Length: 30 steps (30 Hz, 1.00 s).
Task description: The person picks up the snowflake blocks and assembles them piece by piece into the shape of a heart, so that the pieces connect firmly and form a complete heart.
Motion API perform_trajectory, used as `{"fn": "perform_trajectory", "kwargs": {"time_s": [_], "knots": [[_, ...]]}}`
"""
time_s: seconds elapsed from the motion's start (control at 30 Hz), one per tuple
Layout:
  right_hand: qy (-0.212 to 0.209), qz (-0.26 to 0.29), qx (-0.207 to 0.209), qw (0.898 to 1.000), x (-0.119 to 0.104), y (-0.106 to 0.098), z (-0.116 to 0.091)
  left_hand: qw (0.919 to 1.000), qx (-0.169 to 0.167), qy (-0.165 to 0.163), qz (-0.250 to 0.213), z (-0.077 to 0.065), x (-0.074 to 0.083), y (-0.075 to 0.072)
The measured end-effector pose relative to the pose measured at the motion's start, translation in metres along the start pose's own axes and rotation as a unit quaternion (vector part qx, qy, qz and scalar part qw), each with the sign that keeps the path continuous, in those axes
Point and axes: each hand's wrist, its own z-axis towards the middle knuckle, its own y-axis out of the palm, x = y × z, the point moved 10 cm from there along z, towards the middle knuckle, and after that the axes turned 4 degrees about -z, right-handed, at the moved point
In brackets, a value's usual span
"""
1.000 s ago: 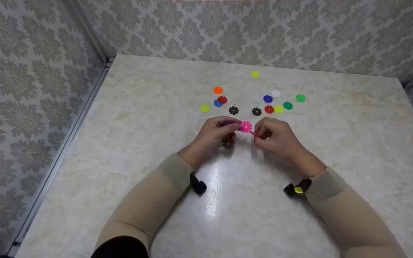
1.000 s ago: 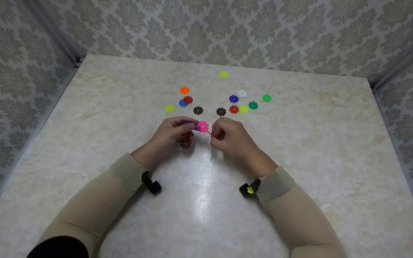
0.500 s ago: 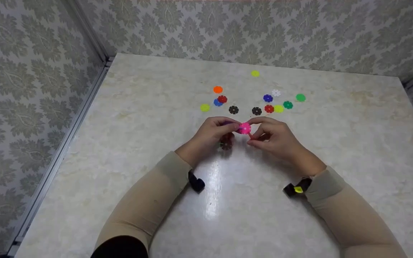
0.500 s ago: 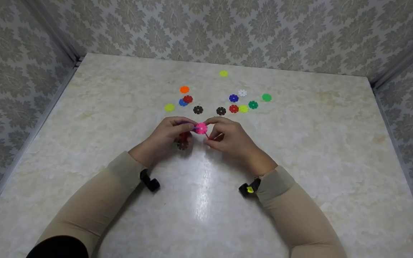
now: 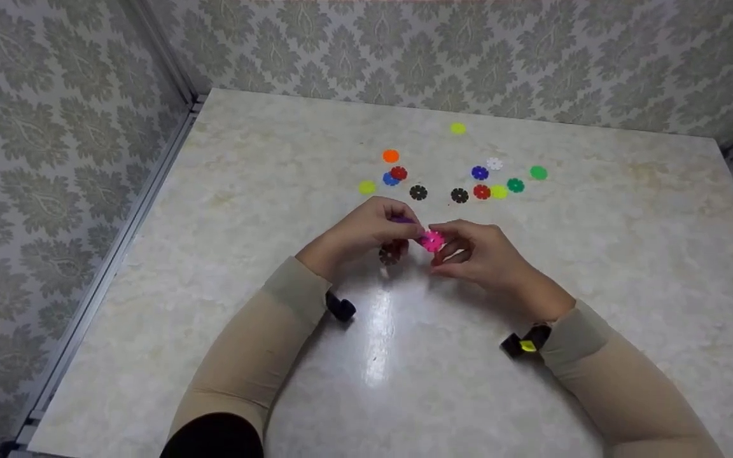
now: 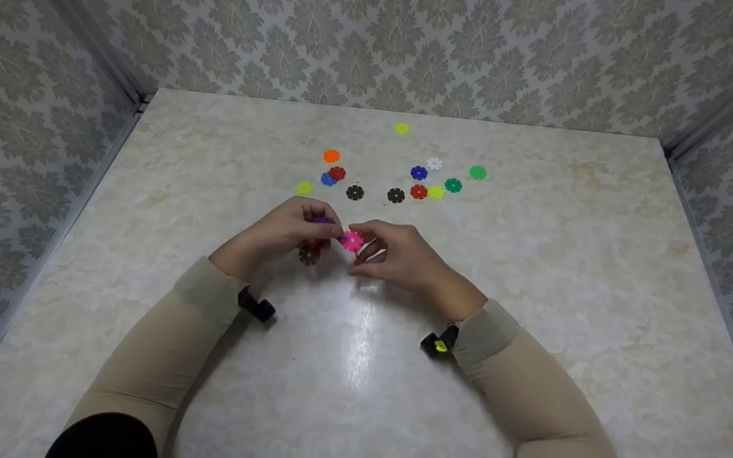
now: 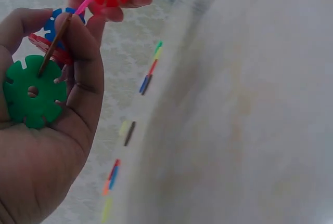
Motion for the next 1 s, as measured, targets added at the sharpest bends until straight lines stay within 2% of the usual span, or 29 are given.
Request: {"fn": "perform_trajectory", "kwargs": {"time_s": [0.17,0.27,0.5,0.7,1.0], "knots": [[0.019,0.026,0.016,0.999,-0.003,0.006,-0.001,0.9986,-0.006,0.001,0.053,-0.007,0.014,0.000],[0.022,0.035,0.024,0.999,-0.004,0.009,-0.003,0.9977,-0.008,0.003,0.067,-0.008,0.018,0.000],[-0.002,0.049,0.041,0.998,-0.010,0.009,-0.005,0.9982,-0.015,0.016,0.055,-0.010,0.020,0.003],[0.000,0.056,0.050,0.997,-0.008,0.008,-0.005,0.9981,-0.014,0.019,0.058,-0.009,0.020,0.002],[0.038,0.077,0.052,0.995,-0.001,0.007,-0.004,0.9983,-0.003,0.025,0.052,-0.009,0.020,0.000]]}}
